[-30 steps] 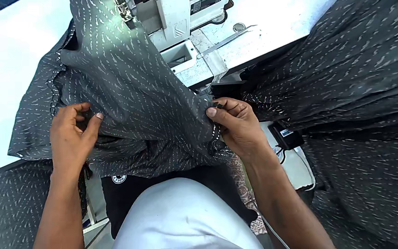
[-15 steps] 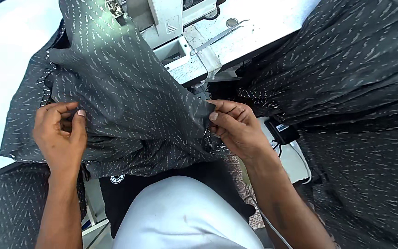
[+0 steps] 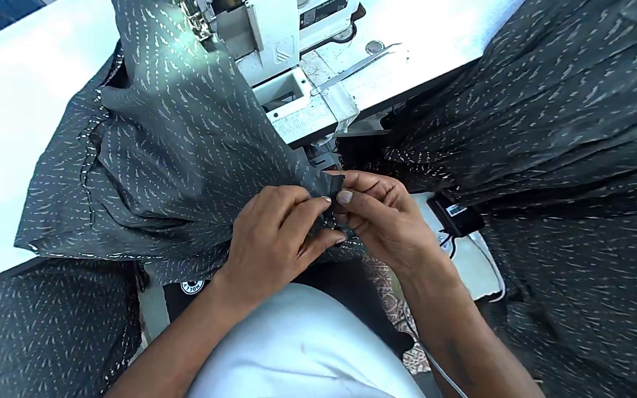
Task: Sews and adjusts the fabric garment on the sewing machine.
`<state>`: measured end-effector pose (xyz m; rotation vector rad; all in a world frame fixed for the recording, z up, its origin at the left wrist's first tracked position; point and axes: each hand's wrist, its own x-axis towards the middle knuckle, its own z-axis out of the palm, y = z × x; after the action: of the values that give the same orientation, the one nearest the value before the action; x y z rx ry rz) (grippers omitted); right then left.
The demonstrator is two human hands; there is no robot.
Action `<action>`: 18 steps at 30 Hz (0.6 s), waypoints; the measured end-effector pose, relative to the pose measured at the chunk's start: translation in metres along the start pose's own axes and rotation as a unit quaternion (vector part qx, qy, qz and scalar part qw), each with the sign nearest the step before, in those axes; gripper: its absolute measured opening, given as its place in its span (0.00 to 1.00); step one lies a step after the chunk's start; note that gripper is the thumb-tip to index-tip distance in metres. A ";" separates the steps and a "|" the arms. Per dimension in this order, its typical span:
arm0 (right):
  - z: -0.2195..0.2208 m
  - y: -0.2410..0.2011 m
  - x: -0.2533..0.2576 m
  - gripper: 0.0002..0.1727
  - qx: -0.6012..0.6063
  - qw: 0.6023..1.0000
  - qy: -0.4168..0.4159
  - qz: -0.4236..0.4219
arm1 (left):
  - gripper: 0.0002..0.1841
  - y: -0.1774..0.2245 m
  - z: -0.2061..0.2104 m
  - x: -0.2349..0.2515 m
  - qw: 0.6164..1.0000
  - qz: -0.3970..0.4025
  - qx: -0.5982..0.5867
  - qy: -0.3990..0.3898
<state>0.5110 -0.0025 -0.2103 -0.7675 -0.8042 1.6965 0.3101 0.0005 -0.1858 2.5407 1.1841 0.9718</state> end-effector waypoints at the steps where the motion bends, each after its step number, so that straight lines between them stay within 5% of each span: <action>1: 0.001 0.000 -0.001 0.16 0.009 1.000 -0.010 0.008 | 0.24 0.001 0.001 0.000 1.000 0.000 0.021 -0.003; 6: 0.008 0.002 -0.004 0.22 0.023 0.999 -0.043 0.015 | 0.12 0.003 0.005 -0.003 0.999 -0.024 0.041 0.007; 14: 0.020 0.018 -0.004 0.13 -0.085 0.995 0.041 -0.003 | 0.05 0.004 -0.005 -0.016 0.937 -0.229 -0.263 0.021; 18: 0.018 0.018 -0.008 0.10 -0.101 0.992 0.069 -0.027 | 0.10 0.010 -0.009 -0.026 0.967 -0.168 -0.190 0.030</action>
<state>0.4885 -0.0165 -0.2146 -0.9820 -0.9006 1.5122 0.2991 -0.0260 -0.1874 1.9518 1.2509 1.0734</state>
